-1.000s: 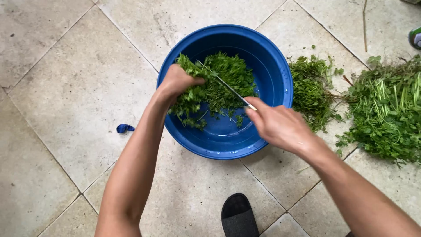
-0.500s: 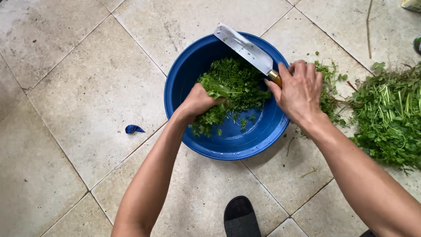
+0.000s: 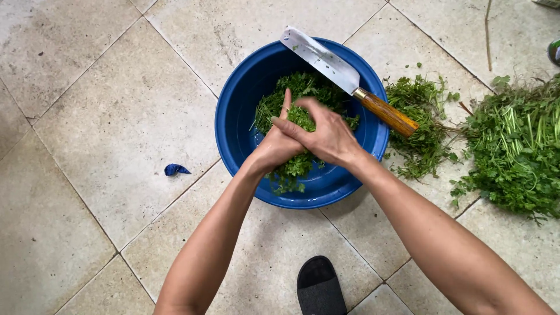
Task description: The person is sorting and chopping fresh herbs into a blue plastic basin.
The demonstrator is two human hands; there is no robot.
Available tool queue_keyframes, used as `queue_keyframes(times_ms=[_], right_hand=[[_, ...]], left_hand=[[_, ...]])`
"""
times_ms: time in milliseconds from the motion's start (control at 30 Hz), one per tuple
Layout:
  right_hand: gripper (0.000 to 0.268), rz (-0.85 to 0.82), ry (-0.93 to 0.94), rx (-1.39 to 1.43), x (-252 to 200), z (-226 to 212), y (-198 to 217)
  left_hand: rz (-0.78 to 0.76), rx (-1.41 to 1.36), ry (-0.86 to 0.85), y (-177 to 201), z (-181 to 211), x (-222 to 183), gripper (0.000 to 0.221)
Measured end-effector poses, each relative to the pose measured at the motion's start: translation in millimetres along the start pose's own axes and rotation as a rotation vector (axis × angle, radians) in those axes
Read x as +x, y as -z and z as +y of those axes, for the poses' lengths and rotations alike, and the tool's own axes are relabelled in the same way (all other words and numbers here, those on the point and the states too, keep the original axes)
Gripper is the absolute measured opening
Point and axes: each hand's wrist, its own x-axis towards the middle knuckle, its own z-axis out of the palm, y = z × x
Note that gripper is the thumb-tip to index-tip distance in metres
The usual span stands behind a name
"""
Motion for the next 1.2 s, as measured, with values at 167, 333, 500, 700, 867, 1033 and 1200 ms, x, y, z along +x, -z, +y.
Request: queue_keyframes(times_ms=[167, 333, 500, 700, 867, 1033, 1200], right_hand=[[0.059, 0.040, 0.086, 0.199, 9, 17, -10], [0.039, 0.229, 0.201, 0.214, 26, 9, -3], [0.043, 0.250, 0.235, 0.170, 35, 8, -3], [0.045, 0.218, 0.221, 0.165, 53, 20, -5], [0.052, 0.088, 0.063, 0.039, 58, 32, -4], [0.063, 0.045, 0.039, -0.080, 11, 9, 33], [0.063, 0.187, 0.046, -0.557, -15, 51, 49]], left_hand=[[-0.136, -0.038, -0.064, 12, -24, 8, 0.144], [-0.088, -0.063, -0.108, 15, -15, 8, 0.091], [-0.155, -0.281, 0.251, 17, 16, 3, 0.036], [-0.178, -0.383, 0.446, 21, 20, 7, 0.022], [-0.130, -0.140, 0.455, 20, -5, 26, 0.021], [-0.085, -0.049, 0.563, 33, -27, 52, 0.027], [-0.068, 0.007, 0.548, 42, -35, 74, 0.025]])
